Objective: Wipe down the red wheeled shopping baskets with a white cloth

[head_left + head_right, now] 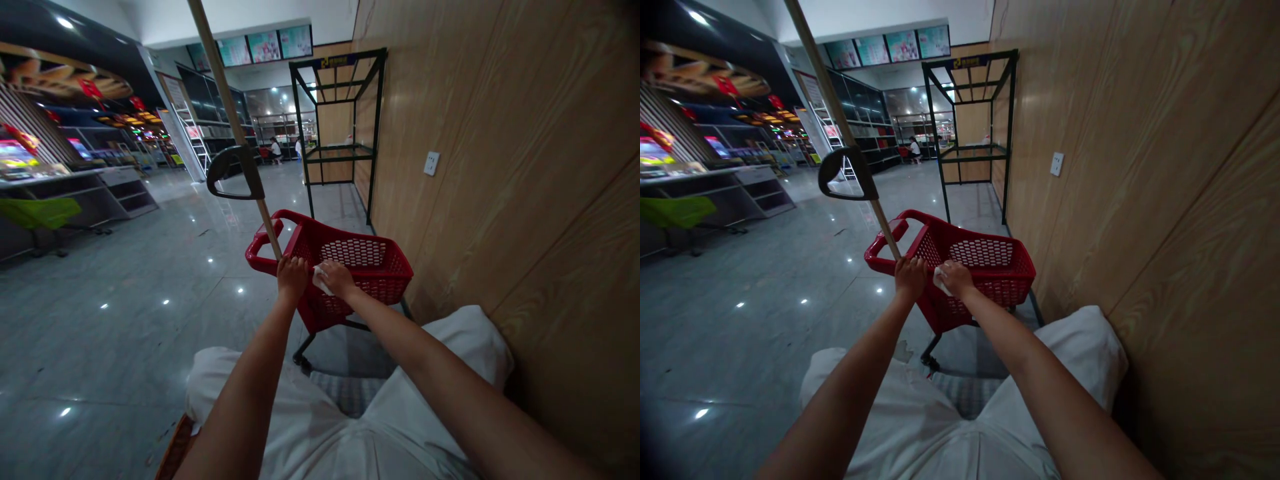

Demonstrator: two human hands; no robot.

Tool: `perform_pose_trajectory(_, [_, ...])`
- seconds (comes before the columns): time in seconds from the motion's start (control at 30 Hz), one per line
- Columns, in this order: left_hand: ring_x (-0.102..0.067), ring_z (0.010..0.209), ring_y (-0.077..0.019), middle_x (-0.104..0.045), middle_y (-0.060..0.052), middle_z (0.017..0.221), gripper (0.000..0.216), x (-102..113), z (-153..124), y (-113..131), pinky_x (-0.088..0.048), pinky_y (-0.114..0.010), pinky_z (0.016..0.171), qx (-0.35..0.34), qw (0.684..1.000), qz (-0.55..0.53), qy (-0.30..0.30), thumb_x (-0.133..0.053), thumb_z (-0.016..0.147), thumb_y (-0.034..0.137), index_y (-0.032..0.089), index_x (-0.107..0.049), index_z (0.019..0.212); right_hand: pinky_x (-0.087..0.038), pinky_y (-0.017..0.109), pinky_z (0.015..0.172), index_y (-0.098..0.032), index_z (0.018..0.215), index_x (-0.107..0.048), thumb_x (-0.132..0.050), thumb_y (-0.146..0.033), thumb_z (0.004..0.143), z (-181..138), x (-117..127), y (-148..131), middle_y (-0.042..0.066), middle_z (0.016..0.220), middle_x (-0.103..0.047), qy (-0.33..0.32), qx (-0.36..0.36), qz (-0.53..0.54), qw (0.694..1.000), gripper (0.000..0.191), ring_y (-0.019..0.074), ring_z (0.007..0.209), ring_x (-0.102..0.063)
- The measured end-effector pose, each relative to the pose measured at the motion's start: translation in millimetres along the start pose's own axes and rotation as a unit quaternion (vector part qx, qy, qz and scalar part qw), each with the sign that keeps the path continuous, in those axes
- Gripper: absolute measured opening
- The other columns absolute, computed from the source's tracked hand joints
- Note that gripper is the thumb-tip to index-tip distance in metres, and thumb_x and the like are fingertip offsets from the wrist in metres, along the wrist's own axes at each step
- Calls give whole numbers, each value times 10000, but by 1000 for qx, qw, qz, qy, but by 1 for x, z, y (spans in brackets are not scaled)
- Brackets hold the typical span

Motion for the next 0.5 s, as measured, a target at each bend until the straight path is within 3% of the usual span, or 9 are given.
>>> perform_pose_trajectory(0.13, [-576, 950, -224, -644, -78, 838, 267, -1, -2, -14, -332, -412, 1008, -5, 1000, -20, -4, -362, 937, 274, 212, -571, 783, -395, 264, 908, -189, 1088, -612, -402, -416, 958, -14, 7, 29, 69, 1110, -627, -47, -11, 13, 999, 336, 161, 1036, -569])
perform_pose_trajectory(0.3, [-578, 913, -223, -637, -68, 806, 275, 1, 0, -27, -321, -438, 1018, 1, 999, -33, 4, -359, 925, 249, 226, -587, 773, -349, 318, 997, -172, 1019, -658, -466, -400, 932, -48, 21, 82, 110, 1316, -527, -63, -8, -20, 998, 310, 205, 1214, -473])
perform_pose_trajectory(0.4, [-581, 891, -241, -637, -88, 800, 273, -1, -2, -10, -307, -466, 1005, -31, 999, -27, -12, -378, 896, 197, 215, -616, 763, -382, 292, 950, -151, 1052, -635, -433, -367, 952, -49, 17, 80, 107, 1190, -603, -77, -16, -21, 997, 312, 184, 1115, -537])
perform_pose_trajectory(0.5, [-579, 860, -256, -652, -113, 821, 280, -10, -8, 19, -342, -458, 927, -66, 995, -49, -57, -386, 896, 209, 197, -635, 768, -394, 264, 915, -150, 1073, -616, -418, -350, 962, -36, 8, 55, 82, 1069, -643, -79, -15, -15, 997, 303, 164, 1023, -571])
Point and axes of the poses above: each hand's wrist, its own z-axis towards the middle knuckle, its own x-axis out of the back of the hand, y = z × x, the point moved 3 cm from there along z, towards the middle knuckle
